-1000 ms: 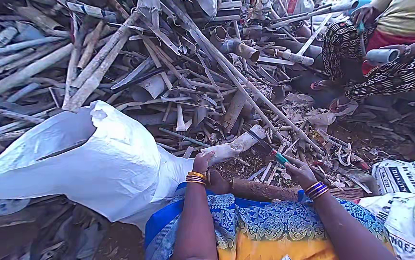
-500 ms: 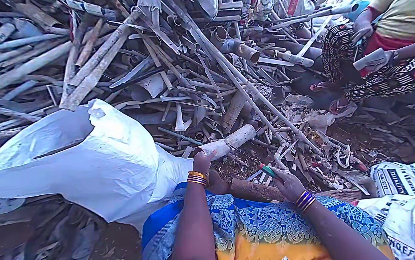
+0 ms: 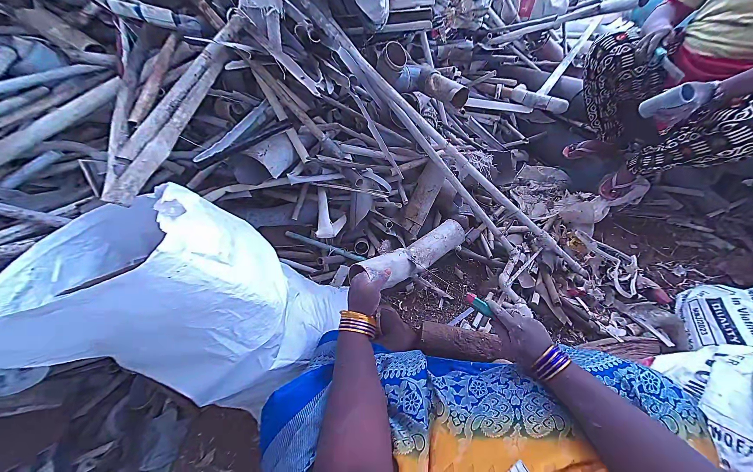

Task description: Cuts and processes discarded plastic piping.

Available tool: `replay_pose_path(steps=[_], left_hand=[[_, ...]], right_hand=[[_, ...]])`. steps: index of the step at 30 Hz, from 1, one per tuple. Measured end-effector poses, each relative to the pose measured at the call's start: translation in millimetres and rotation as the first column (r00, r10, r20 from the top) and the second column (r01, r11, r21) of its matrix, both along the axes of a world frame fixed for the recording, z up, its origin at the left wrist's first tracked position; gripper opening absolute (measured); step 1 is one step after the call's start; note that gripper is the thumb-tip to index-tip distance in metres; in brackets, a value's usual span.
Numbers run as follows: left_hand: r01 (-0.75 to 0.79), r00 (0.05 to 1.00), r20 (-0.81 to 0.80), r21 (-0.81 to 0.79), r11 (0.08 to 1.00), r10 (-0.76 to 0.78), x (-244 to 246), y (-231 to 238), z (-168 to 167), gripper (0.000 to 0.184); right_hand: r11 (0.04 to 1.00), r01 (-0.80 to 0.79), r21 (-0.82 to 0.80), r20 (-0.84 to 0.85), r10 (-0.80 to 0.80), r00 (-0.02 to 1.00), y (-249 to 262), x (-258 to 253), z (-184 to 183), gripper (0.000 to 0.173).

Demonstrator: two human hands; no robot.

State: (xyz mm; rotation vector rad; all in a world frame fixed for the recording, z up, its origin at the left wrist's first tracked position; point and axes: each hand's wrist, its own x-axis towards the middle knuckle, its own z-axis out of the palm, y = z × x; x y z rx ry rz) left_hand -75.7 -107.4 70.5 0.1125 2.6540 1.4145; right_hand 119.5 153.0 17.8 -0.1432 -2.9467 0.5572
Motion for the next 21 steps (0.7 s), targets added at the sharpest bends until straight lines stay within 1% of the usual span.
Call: replay_pose_path(steps=[1, 2, 3, 4, 5, 6, 7, 8, 9, 10, 11, 12, 14, 15, 17, 19, 20, 21], left_hand=[[-0.010, 1.000, 0.000, 0.050, 0.999, 0.010, 1, 2, -1, 0.039], [-0.024, 1.000, -0.001, 0.096, 0.995, 0.025, 2, 3, -2, 0.036], [-0.042, 0.999, -0.004, 0.142, 0.989, 0.043, 2, 3, -2, 0.033], [-0.062, 0.998, -0.001, 0.190, 0.980, 0.063, 1, 3, -3, 0.031], [-0.085, 0.996, 0.004, 0.238, 0.967, 0.087, 2, 2, -4, 0.030], [-0.107, 0.994, 0.011, 0.284, 0.953, 0.108, 1, 1, -4, 0.030], [-0.124, 0.992, 0.015, 0.330, 0.936, 0.127, 2, 1, -5, 0.030], [-0.134, 0.990, 0.018, 0.365, 0.921, 0.137, 3, 1, -6, 0.030], [-0.131, 0.991, 0.019, 0.380, 0.916, 0.133, 4, 2, -8, 0.030], [-0.121, 0.992, 0.014, 0.380, 0.917, 0.125, 3, 2, -9, 0.031], [-0.112, 0.993, 0.004, 0.368, 0.923, 0.119, 3, 3, -9, 0.031], [-0.106, 0.993, -0.010, 0.353, 0.930, 0.117, 4, 3, -8, 0.030], [-0.103, 0.992, -0.031, 0.330, 0.938, 0.120, 4, 1, -7, 0.030], [-0.093, 0.993, -0.041, 0.310, 0.946, 0.111, 5, -1, -5, 0.031], [-0.027, 0.995, -0.087, 0.203, 0.979, 0.046, 4, -5, -4, 0.034], [0.091, 0.986, -0.142, -0.014, 0.996, -0.092, 3, -13, -4, 0.039], [0.152, 0.975, -0.141, -0.136, 0.979, -0.171, 3, -16, 0, 0.042], [0.206, 0.966, -0.103, -0.251, 0.946, -0.238, 4, -16, 8, 0.045]], right_hand=[[1.000, 0.024, 0.002, 0.167, -0.024, 0.986, 2, -3, 6, 0.048], [0.999, 0.036, 0.022, 0.116, -0.038, 0.992, 3, -4, 2, 0.048], [0.999, 0.045, 0.029, -0.060, -0.043, 0.997, 1, -4, -5, 0.046], [0.999, 0.049, 0.012, -0.238, -0.045, 0.970, 0, -5, -10, 0.044], [0.999, 0.031, -0.030, -0.332, -0.039, 0.942, -1, -5, -11, 0.043], [0.997, -0.001, -0.073, -0.324, -0.023, 0.946, -1, -4, -9, 0.044], [0.992, -0.015, -0.122, -0.184, -0.008, 0.983, 1, -2, -2, 0.045], [0.983, 0.014, -0.182, 0.083, 0.001, 0.997, 3, -2, 11, 0.048], [0.977, 0.057, -0.204, 0.244, -0.005, 0.970, 5, -5, 17, 0.051], [0.980, 0.082, -0.182, 0.308, -0.022, 0.951, 7, -7, 20, 0.052], [0.984, 0.084, -0.160, 0.300, -0.033, 0.953, 7, -8, 21, 0.052], [0.986, 0.067, -0.155, 0.231, -0.030, 0.973, 7, -6, 17, 0.051], [0.978, 0.016, -0.206, 0.053, -0.005, 0.999, 8, -1, 6, 0.048], [0.970, 0.007, -0.245, 0.047, 0.005, 0.999, 11, -1, 7, 0.048], [0.937, 0.012, -0.349, 0.159, 0.046, 0.986, 23, -4, 13, 0.049], [0.910, 0.009, -0.415, 0.260, 0.109, 0.959, 39, -8, 19, 0.048], [0.910, 0.001, -0.415, 0.293, 0.133, 0.947, 45, -8, 23, 0.047], [0.921, -0.013, -0.388, 0.320, 0.148, 0.936, 51, -9, 28, 0.047]])
